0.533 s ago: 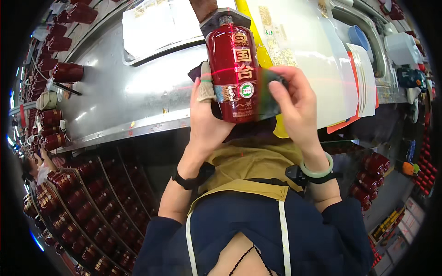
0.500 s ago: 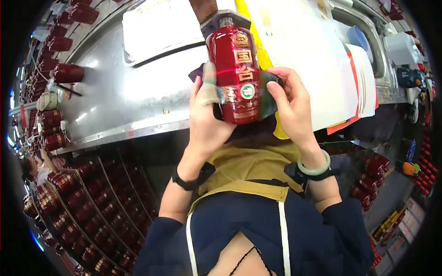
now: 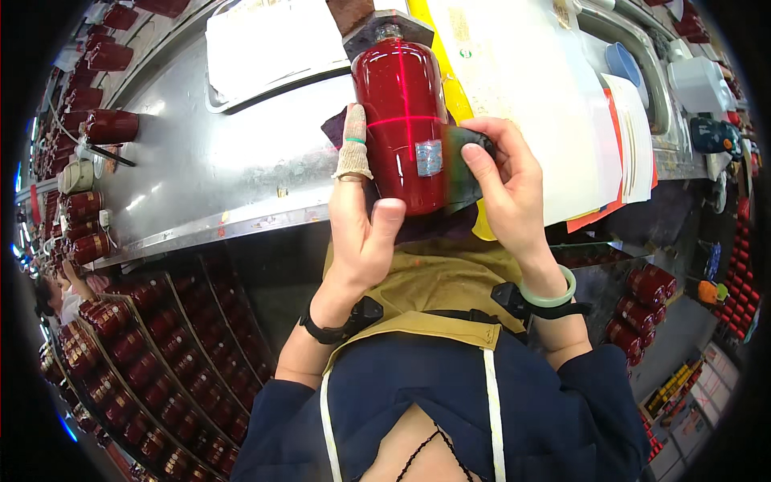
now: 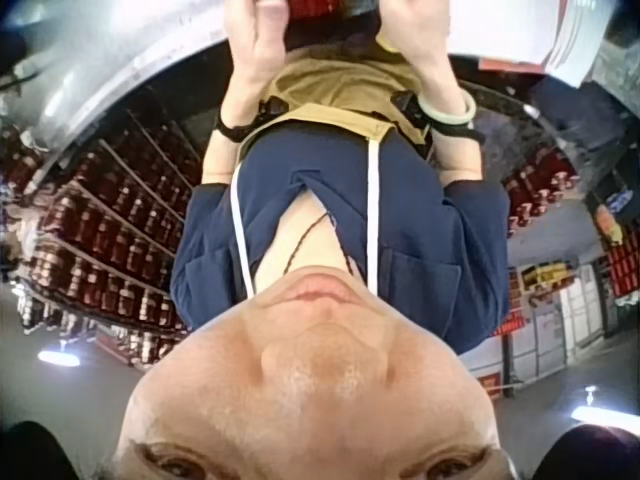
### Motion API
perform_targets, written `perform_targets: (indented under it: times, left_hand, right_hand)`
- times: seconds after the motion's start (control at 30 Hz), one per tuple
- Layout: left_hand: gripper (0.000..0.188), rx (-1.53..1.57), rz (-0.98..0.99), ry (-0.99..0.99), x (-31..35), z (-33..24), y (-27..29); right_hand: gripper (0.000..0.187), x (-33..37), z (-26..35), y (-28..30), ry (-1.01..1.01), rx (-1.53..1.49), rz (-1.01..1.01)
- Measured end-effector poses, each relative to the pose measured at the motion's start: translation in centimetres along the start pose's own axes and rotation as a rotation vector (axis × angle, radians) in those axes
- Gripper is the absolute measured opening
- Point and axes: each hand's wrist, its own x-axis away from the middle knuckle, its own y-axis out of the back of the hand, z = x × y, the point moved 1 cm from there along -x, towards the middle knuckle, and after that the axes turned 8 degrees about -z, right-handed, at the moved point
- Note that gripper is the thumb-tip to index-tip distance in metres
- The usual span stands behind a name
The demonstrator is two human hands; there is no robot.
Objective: Manually applying decorative labels and neck bands to red liquor bottles at an industrial workstation.
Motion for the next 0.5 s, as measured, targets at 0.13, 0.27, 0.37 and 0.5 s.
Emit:
perform_targets:
  times: [0.13, 0.27, 0.37, 0.5]
  left_hand:
    - [0.112, 0.174, -0.040, 0.249, -0.3, -1.9, -0.5]
    - [0.129, 0.252, -0.116, 0.424, -0.3, -2.5, -1.1]
    - [0.097, 0.268, -0.096, 0.265, -0.4, -1.6, -1.2]
    - [0.086, 0.173, -0.214, 0.299, -0.8, -1.1, -2.9]
  right_hand:
    - [0.022, 0.4, 3.3, -1.7, 0.124, 0.164, 0.127]
    - [0.025, 0.5, 5.5, -1.2, 0.312, 0.117, 0.196]
    - [0.022, 0.1, 4.6, 0.5, 0.238, 0.059, 0.006]
    - [0.021, -0.2, 2.3, 1.5, 0.075, 0.056, -0.041]
